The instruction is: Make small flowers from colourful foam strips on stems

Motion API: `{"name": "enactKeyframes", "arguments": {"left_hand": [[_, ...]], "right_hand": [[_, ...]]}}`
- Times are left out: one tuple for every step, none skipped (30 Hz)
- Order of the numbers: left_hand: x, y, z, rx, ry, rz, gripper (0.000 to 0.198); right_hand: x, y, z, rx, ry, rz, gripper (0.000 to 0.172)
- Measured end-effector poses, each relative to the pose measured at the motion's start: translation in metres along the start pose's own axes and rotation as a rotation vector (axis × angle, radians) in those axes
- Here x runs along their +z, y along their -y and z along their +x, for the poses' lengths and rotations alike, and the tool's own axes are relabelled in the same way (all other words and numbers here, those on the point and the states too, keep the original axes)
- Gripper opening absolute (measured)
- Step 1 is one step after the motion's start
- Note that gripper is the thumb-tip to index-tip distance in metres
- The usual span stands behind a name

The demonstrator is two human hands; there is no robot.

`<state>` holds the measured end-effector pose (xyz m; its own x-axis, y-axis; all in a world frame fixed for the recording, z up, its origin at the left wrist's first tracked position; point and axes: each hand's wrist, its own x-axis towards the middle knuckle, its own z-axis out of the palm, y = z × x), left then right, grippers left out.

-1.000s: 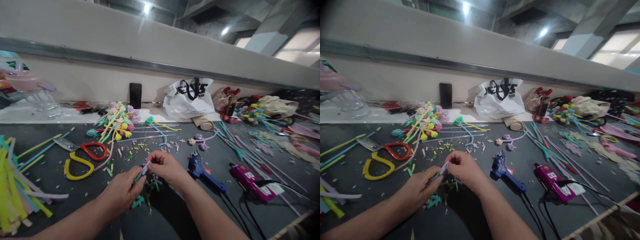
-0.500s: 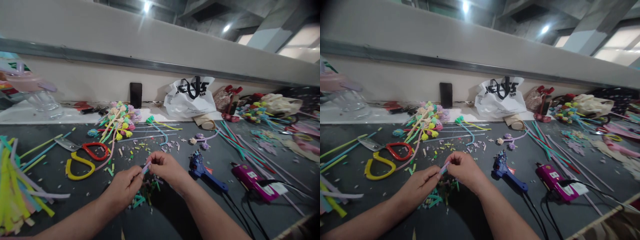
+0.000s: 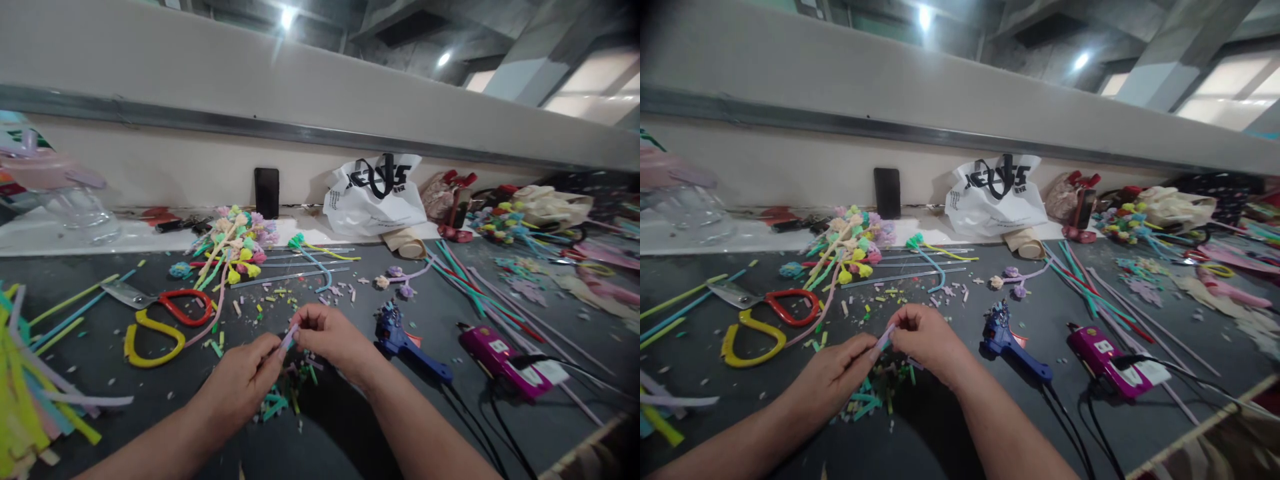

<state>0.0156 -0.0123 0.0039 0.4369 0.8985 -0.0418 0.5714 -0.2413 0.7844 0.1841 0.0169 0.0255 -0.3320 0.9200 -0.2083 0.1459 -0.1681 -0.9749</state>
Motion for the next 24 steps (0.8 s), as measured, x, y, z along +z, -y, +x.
{"name": "enactKeyframes", "arguments": {"left_hand": [[-0.001,-0.001,0.000,-0.008,-0.006,-0.014,0.030],[-0.001,-0.001,0.001,-0.015,-0.017,-0.036,0.030],[-0.002,-0.002,0.002,-0.026,-0.025,-0.071,0.029],[-0.003,-0.002,0.002,-0.047,-0.029,-0.129,0.028],[-0.004,-0.002,0.003,-0.082,-0.018,-0.212,0.028],[-0.004,-0.002,0.003,-0.131,0.006,-0.314,0.028],[-0.004,-0.002,0.004,-0.188,0.043,-0.426,0.028],[-0.004,-0.002,0.004,-0.243,0.083,-0.535,0.028],[-0.004,-0.002,0.005,-0.286,0.120,-0.632,0.028],[-0.004,-0.002,0.005,-0.316,0.143,-0.710,0.028],[-0.004,-0.002,0.005,-0.334,0.156,-0.768,0.027],[-0.004,-0.003,0.004,-0.344,0.159,-0.813,0.027],[-0.005,-0.003,0.004,-0.354,0.159,-0.852,0.027],[-0.005,-0.004,0.004,-0.363,0.159,-0.888,0.027],[-0.006,-0.004,0.003,-0.371,0.160,-0.921,0.027],[-0.006,-0.004,0.003,-0.375,0.162,-0.952,0.027],[-0.007,-0.004,0.002,-0.377,0.168,-0.981,0.027],[-0.007,-0.004,0.002,-0.377,0.177,-1.004,0.027],[-0.007,-0.004,0.002,-0.377,0.186,-1.022,0.026],[-0.008,-0.004,0.001,-0.375,0.197,-1.036,0.026],[-0.008,-0.004,0.001,-0.375,0.206,-1.048,0.026],[-0.008,-0.004,0.001,-0.374,0.216,-1.059,0.026],[-0.008,-0.004,0.001,-0.372,0.225,-1.071,0.025],[-0.008,-0.004,0.001,-0.372,0.231,-1.082,0.025]], "right_hand": [[-0.001,0.000,0.000,0.005,0.010,0.000,0.008],[-0.001,0.001,-0.001,0.011,0.026,0.005,0.009],[-0.002,0.002,-0.002,0.016,0.045,0.015,0.010],[-0.004,0.004,-0.003,0.016,0.067,0.036,0.012],[-0.006,0.005,-0.004,0.011,0.088,0.065,0.014],[-0.007,0.007,-0.005,-0.001,0.101,0.095,0.016],[-0.009,0.009,-0.006,-0.019,0.108,0.122,0.018],[-0.010,0.011,-0.007,-0.041,0.110,0.140,0.019],[-0.012,0.012,-0.008,-0.059,0.110,0.149,0.020],[-0.012,0.013,-0.008,-0.069,0.112,0.152,0.020],[-0.013,0.013,-0.009,-0.071,0.117,0.151,0.021],[-0.013,0.013,-0.009,-0.067,0.123,0.149,0.022],[-0.013,0.013,-0.008,-0.060,0.134,0.150,0.023],[-0.013,0.011,-0.008,-0.053,0.139,0.154,0.025],[-0.012,0.010,-0.007,-0.049,0.139,0.161,0.028],[-0.012,0.008,-0.006,-0.049,0.135,0.170,0.030],[-0.011,0.006,-0.005,-0.048,0.130,0.179,0.032],[-0.011,0.004,-0.004,-0.048,0.123,0.184,0.033],[-0.010,0.003,-0.003,-0.049,0.116,0.185,0.032],[-0.009,0.002,-0.002,-0.049,0.111,0.185,0.030],[-0.009,0.001,-0.002,-0.049,0.110,0.185,0.027],[-0.009,0.001,-0.001,-0.051,0.107,0.185,0.025],[-0.009,0.001,-0.001,-0.053,0.103,0.185,0.023],[-0.008,0.002,-0.001,-0.054,0.098,0.184,0.022]]}}
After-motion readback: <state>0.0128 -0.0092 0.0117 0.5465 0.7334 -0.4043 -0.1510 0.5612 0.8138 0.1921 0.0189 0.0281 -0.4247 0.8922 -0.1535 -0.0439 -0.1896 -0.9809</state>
